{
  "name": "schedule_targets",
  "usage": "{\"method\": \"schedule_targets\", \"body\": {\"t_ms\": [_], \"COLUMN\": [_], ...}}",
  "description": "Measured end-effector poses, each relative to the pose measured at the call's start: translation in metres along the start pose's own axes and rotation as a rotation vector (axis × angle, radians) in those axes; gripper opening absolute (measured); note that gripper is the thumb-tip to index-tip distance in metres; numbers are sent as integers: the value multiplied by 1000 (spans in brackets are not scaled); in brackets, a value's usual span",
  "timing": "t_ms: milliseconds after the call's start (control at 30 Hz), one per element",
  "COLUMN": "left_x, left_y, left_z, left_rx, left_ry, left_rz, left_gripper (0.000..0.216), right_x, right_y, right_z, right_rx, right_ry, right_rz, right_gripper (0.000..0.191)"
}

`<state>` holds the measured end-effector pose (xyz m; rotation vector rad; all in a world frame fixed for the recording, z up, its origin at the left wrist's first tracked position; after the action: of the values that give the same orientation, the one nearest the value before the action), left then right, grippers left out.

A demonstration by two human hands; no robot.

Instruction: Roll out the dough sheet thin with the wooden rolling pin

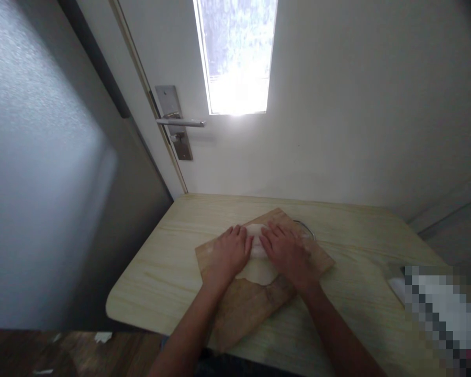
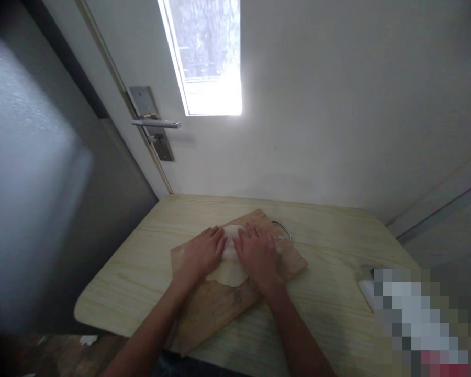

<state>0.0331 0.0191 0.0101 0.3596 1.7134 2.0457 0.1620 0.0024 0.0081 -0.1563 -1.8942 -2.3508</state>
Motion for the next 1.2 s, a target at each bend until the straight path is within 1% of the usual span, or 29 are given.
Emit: {"method": "schedule_targets", "body": {"t_ms": [67,100,167,233,333,433,500,533,600,667,767,833,867,933,967,1000,1067,1100,1167,1200], "left_x": [8,11,11,5,-10,-21,-25,-25,-24,-17,-2,11,17,25,27,26,17,11,-4,-10], "left_y": [2,2,2,2,0,-6,-9,-11,-11,-9,-4,-3,-2,-1,-1,-1,-2,-3,-3,-4], "left_z": [21,26,25,8,-35,-78,-93,-94,-86,-65,-21,7,18,30,30,27,9,-4,-36,-52], "left_rx": [63,82,92,48,-72,-100,-128,-143,-159,-145,-63,42,53,81,86,92,66,45,-69,-90], "left_ry": [34,43,45,38,21,-16,-61,-76,-69,-17,62,117,129,141,140,138,114,98,50,39], "left_rz": [-31,-38,-38,-19,24,32,64,83,108,103,36,-49,-59,-73,-72,-74,-65,-58,6,26], "left_gripper": [39,39,39,38,37,41,44,44,44,40,37,39,40,41,41,41,37,36,37,38], "right_x": [0,0,1,2,4,5,3,2,1,2,6,6,7,9,10,11,12,12,10,9], "right_y": [1,2,1,1,0,-5,-9,-10,-12,-11,-7,-4,-2,1,2,3,4,4,3,1], "right_z": [20,24,22,6,-37,-82,-99,-101,-93,-69,-19,11,23,35,35,31,13,-1,-33,-50], "right_rx": [28,35,46,26,-53,-90,-111,-117,-115,-91,-24,33,41,50,52,56,47,36,-26,-40], "right_ry": [-27,-30,-25,-19,26,102,145,155,158,152,95,-6,-17,-23,-15,-12,-3,6,44,71], "right_rz": [2,4,12,14,31,54,37,29,20,21,20,19,22,29,32,32,28,28,41,51], "right_gripper": [39,39,39,40,37,37,40,42,43,41,40,41,40,38,38,38,39,39,37,36]}}
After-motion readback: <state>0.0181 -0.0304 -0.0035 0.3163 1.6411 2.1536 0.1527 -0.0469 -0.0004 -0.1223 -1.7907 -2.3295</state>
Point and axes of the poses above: each hand's wrist, its own z-axis towards the middle knuckle, its own y-axis out of the back of the hand, x = y × z, the point moved 3 cm from there along z, towards the middle knuckle, and after that the axes turned 6 degrees about -y, right-handed, at the moved point
